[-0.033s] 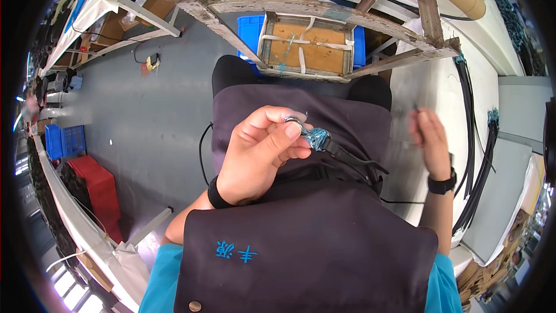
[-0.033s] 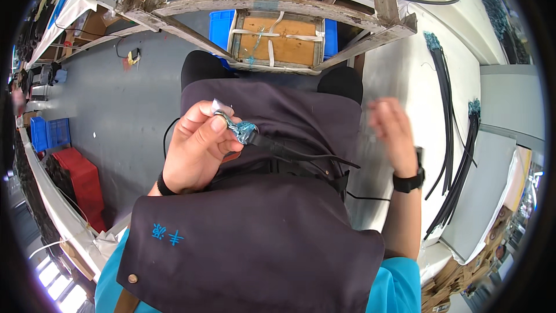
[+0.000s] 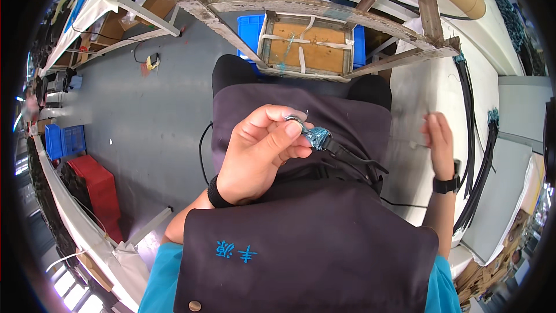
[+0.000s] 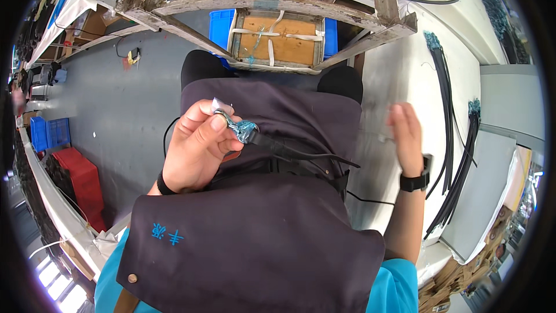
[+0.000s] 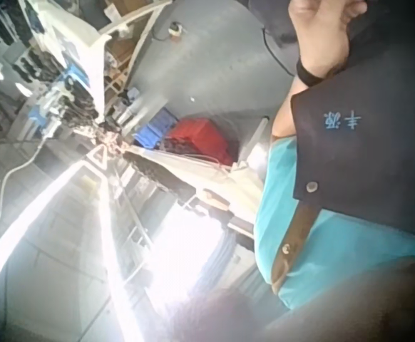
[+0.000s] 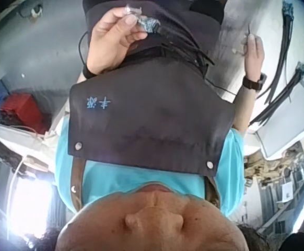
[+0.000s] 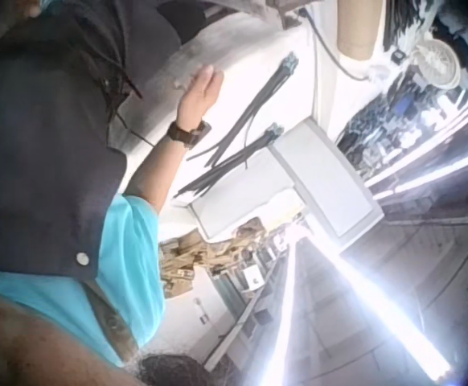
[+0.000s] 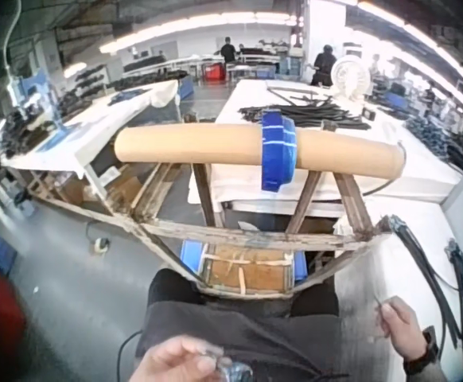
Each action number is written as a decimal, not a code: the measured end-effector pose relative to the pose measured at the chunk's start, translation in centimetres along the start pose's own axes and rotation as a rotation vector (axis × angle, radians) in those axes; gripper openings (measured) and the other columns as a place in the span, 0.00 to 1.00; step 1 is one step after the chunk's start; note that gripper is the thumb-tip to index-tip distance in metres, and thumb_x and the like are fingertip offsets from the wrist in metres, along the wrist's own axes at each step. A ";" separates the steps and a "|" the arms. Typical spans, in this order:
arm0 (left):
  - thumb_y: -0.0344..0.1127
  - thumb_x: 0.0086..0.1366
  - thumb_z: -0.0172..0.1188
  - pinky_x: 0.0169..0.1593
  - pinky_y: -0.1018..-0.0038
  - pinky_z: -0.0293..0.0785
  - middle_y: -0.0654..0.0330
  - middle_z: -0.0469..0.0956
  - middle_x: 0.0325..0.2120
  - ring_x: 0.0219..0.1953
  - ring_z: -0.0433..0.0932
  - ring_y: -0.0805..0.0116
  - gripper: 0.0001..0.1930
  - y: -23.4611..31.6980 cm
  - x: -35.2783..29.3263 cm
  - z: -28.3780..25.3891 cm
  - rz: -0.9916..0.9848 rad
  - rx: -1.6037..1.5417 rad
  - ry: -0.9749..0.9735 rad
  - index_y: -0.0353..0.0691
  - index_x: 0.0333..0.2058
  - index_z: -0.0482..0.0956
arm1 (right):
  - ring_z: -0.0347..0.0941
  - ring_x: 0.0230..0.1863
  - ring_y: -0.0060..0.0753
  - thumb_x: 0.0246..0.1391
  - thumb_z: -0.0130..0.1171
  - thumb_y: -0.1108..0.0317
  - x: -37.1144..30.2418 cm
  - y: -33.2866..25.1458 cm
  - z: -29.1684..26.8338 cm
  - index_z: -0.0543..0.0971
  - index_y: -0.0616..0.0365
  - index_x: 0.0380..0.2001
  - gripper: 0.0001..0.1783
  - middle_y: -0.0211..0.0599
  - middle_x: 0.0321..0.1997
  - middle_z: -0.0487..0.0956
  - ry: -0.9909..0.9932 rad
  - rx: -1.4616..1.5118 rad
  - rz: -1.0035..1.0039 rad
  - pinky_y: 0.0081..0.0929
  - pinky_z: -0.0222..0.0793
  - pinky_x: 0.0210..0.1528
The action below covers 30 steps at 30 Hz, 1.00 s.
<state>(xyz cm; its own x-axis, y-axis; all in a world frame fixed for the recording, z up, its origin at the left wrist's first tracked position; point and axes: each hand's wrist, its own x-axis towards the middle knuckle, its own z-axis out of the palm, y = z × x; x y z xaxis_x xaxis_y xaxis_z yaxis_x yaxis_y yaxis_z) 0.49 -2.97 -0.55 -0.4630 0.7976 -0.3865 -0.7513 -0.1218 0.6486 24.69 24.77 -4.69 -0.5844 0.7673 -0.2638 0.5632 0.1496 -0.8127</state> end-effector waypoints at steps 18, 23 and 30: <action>0.30 0.65 0.56 0.40 0.76 0.78 0.58 0.79 0.38 0.36 0.78 0.74 0.09 -0.8 0.4 2.8 0.062 0.077 -0.053 0.39 0.43 0.74 | 0.76 0.38 0.37 0.34 0.72 0.75 -5.0 -11.7 8.3 0.73 0.60 0.48 0.32 0.42 0.42 0.75 -0.189 0.043 -0.861 0.28 0.74 0.40; 0.28 0.63 0.57 0.40 0.77 0.77 0.59 0.78 0.37 0.36 0.78 0.73 0.09 -0.4 0.1 2.7 0.084 0.101 -0.059 0.37 0.43 0.74 | 0.76 0.29 0.38 0.41 0.65 0.79 -4.5 -12.1 9.8 0.76 0.63 0.38 0.17 0.42 0.32 0.77 -0.102 0.057 -0.941 0.23 0.72 0.29; 0.23 0.59 0.60 0.36 0.79 0.72 0.61 0.77 0.32 0.32 0.75 0.76 0.03 2.2 1.9 0.4 0.305 0.599 -0.529 0.33 0.33 0.77 | 0.68 0.21 0.13 0.60 0.53 0.67 -4.2 -12.2 8.6 0.75 0.63 0.38 0.09 0.33 0.29 0.79 -0.898 0.735 0.130 0.11 0.61 0.21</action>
<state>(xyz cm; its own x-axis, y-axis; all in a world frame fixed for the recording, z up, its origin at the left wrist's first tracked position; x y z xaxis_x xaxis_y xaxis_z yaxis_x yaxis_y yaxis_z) -1.85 -1.48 0.47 -0.2120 0.9696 0.1221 -0.1855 -0.1626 0.9691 15.21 14.38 1.90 -0.9163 -0.0106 -0.4004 0.3469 -0.5206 -0.7802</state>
